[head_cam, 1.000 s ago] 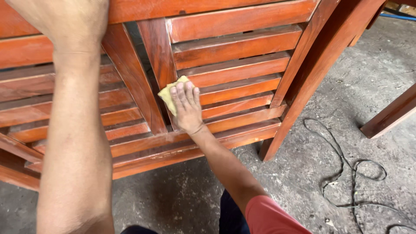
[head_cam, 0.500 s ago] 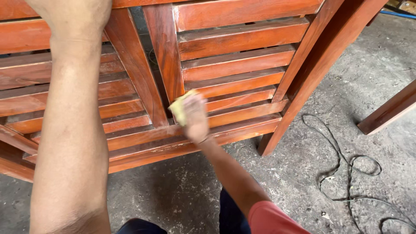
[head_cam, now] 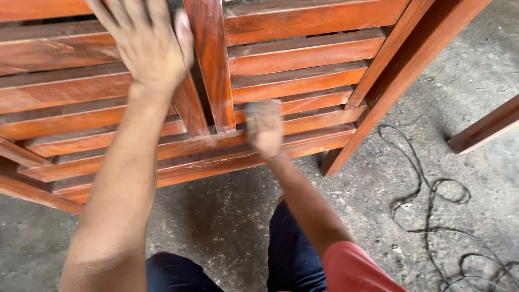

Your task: The person sands the wooden slats and frame of a cabinet using sandpaper and a metal scraper.

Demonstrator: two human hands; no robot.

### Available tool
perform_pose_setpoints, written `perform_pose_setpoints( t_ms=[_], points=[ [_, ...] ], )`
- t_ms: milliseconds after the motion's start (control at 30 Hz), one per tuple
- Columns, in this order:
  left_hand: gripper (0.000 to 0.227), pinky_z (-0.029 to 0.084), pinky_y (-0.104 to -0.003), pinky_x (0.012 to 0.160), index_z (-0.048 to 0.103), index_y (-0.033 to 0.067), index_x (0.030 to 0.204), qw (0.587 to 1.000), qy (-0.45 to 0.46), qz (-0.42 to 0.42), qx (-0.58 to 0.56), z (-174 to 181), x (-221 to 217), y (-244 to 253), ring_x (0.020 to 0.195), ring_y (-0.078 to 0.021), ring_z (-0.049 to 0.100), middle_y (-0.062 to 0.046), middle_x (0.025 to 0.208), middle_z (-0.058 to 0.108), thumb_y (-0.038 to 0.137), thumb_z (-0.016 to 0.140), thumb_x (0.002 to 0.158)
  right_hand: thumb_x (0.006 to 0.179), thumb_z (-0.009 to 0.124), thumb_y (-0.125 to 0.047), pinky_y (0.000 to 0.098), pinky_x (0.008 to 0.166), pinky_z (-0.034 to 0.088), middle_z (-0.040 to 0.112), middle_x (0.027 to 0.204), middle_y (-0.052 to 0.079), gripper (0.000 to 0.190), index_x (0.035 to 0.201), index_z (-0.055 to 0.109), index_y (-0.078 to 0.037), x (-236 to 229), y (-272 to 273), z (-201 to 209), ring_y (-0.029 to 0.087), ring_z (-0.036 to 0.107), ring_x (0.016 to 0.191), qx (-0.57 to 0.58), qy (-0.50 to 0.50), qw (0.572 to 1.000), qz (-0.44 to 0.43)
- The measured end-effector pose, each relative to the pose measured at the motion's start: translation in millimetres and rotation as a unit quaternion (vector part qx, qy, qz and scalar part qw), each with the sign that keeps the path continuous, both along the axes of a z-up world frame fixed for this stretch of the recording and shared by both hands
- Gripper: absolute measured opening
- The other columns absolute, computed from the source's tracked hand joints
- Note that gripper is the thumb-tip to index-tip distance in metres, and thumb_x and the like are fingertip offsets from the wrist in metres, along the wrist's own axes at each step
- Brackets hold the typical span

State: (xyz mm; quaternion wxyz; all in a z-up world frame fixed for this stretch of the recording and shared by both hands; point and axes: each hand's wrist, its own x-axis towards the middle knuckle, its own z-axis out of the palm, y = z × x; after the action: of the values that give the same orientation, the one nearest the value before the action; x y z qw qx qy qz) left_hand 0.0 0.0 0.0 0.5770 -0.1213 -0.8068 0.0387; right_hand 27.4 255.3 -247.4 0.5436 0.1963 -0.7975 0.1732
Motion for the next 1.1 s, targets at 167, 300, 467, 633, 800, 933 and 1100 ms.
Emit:
perform_pose_setpoints(
  t_ms=[167, 300, 467, 633, 800, 933, 1100],
  points=[
    [0.058, -0.002, -0.060, 0.132, 0.038, 0.0268, 0.172, 0.996, 0.042, -0.007, -0.080, -73.3, 15.3, -2.5, 0.163, -0.0372, 0.008, -0.016, 0.174, 0.016, 0.043, 0.038, 0.116, 0.093, 0.060, -0.015, 0.0538, 0.110, 0.046, 0.071, 0.120, 0.018, 0.026, 0.115, 0.069, -0.005, -1.4, 69.4, 28.1, 0.038, 0.065, 0.117, 0.087, -0.127, 0.984, 0.084],
    [0.063, -0.002, -0.058, 0.133, 0.038, 0.0304, 0.174, 0.995, 0.038, -0.008, -0.087, -86.0, 14.9, -8.2, 0.163, -0.0377, 0.011, -0.015, 0.176, 0.016, 0.043, 0.039, 0.113, 0.083, 0.064, -0.011, 0.0516, 0.112, 0.047, 0.069, 0.120, 0.024, 0.042, 0.123, 0.069, 0.002, 18.1, 164.9, 64.0, 0.044, 0.064, 0.118, 0.038, -0.155, 0.986, -0.035],
    [0.075, -0.001, -0.064, 0.126, 0.019, 0.0303, 0.163, 0.864, -0.469, 0.183, 0.009, -89.0, 7.4, -8.0, 0.159, -0.0292, 0.007, -0.007, 0.169, 0.010, 0.070, 0.017, 0.099, 0.091, 0.068, -0.016, 0.0542, 0.118, 0.039, 0.062, 0.135, 0.027, 0.050, 0.137, 0.060, 0.004, 26.4, 82.5, 27.8, 0.046, 0.055, 0.131, 0.040, -0.125, 0.991, -0.022],
    [0.084, 0.003, -0.060, 0.131, 0.033, 0.0198, 0.159, 0.988, 0.101, 0.018, 0.119, -141.4, -12.2, -42.9, 0.156, -0.0325, 0.019, -0.014, 0.162, 0.024, 0.081, 0.039, 0.102, 0.106, 0.053, -0.017, 0.0448, 0.132, 0.024, 0.049, 0.158, 0.016, 0.052, 0.155, 0.042, -0.006, 37.8, 62.7, -17.4, 0.030, 0.040, 0.151, 0.195, -0.090, 0.975, 0.061],
    [0.072, 0.010, -0.060, 0.126, 0.051, 0.0091, 0.150, 0.996, 0.081, 0.011, 0.031, -146.2, -10.2, -71.4, 0.145, -0.0377, 0.039, -0.018, 0.149, 0.047, 0.068, 0.034, 0.112, 0.079, 0.070, 0.002, 0.0508, 0.130, 0.028, 0.062, 0.149, 0.017, 0.071, 0.149, 0.054, -0.002, 36.5, 174.7, -24.0, 0.034, 0.055, 0.146, 0.123, -0.144, 0.965, -0.181],
    [0.062, 0.016, -0.064, 0.122, 0.059, 0.0056, 0.134, 0.998, 0.057, 0.010, 0.023, -121.0, -0.5, -64.5, 0.135, -0.0350, 0.051, -0.016, 0.132, 0.057, 0.056, 0.031, 0.112, 0.079, 0.072, -0.012, 0.0595, 0.123, 0.020, 0.053, 0.143, 0.029, 0.070, 0.142, 0.050, 0.009, 21.8, 107.9, -53.2, 0.045, 0.043, 0.139, 0.103, -0.179, 0.978, -0.017],
    [0.058, 0.020, -0.064, 0.118, 0.058, 0.0061, 0.127, 0.999, 0.033, -0.022, 0.032, -104.2, 11.4, -59.6, 0.127, -0.0359, 0.051, -0.017, 0.122, 0.054, 0.058, 0.035, 0.112, 0.093, 0.052, 0.004, 0.0426, 0.130, 0.021, 0.051, 0.156, 0.011, 0.060, 0.149, 0.052, -0.017, 35.3, 48.2, -44.6, 0.026, 0.039, 0.151, 0.261, -0.038, 0.962, -0.077]
  ],
)
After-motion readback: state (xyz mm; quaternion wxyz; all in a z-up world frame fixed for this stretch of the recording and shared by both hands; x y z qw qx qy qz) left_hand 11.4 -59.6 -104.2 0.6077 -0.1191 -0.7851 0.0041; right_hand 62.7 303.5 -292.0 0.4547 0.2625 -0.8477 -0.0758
